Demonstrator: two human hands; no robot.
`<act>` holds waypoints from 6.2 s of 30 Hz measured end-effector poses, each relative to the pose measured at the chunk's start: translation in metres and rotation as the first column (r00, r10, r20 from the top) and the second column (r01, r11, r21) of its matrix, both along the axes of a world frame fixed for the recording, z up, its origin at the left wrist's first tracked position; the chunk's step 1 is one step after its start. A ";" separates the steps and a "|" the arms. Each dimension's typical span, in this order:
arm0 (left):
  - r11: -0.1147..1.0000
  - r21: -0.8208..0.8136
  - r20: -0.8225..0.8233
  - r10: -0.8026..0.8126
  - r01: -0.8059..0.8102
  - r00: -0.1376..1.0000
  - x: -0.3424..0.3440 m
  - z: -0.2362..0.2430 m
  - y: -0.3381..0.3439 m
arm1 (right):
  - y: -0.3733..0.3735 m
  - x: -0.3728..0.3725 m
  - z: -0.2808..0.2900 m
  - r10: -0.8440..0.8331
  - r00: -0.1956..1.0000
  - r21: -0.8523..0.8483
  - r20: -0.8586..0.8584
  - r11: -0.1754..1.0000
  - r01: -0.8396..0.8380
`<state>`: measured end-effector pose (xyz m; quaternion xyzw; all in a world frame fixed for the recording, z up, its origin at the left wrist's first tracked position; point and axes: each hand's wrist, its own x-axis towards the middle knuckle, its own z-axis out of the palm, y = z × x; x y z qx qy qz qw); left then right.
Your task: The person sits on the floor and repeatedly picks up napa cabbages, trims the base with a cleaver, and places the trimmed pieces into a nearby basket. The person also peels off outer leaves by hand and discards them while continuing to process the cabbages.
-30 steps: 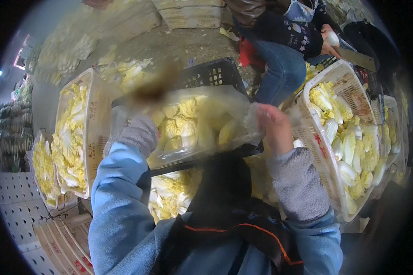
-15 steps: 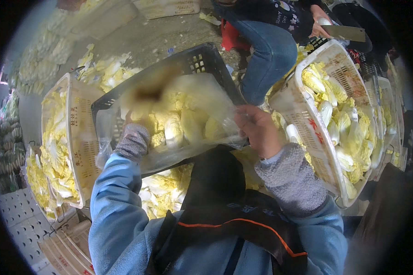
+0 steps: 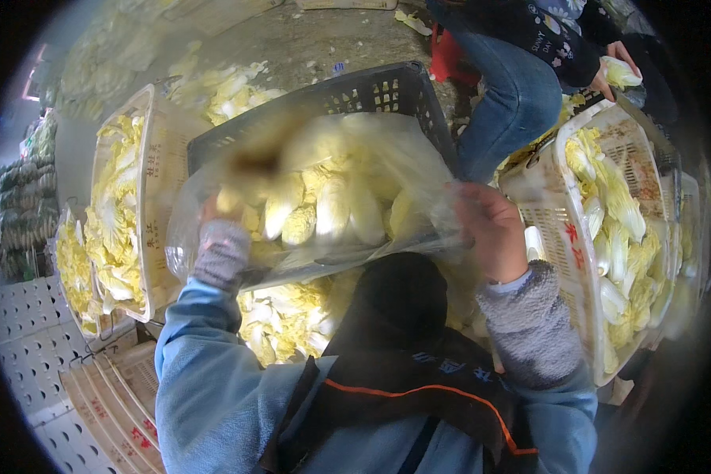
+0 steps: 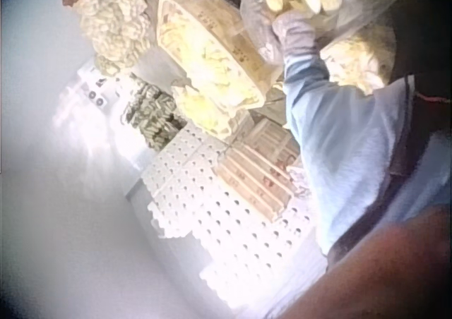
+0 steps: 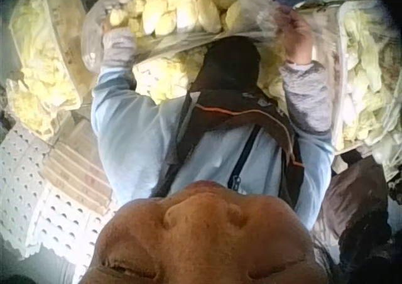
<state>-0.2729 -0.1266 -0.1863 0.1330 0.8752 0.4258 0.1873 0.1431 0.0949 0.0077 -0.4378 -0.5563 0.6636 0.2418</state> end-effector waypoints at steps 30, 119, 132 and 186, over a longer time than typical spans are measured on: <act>0.244 -0.141 -0.756 -0.653 0.959 0.055 0.241 0.207 0.054 | 0.138 0.314 -0.060 -0.429 0.168 0.392 0.887 0.894 0.215; -0.181 0.787 0.206 -0.825 0.590 -0.527 0.402 0.276 0.060 | -0.205 0.247 0.137 -0.322 0.937 0.984 0.139 -0.063 -0.168; -0.033 0.916 0.220 -0.791 0.399 -0.570 0.407 0.292 0.077 | -0.194 0.268 0.127 -0.460 0.794 0.909 0.399 0.310 -0.277; -0.474 -0.236 -0.722 -0.499 0.848 -0.479 0.449 0.245 0.148 | -0.124 0.251 0.017 -0.282 0.845 -0.249 -0.454 0.951 0.184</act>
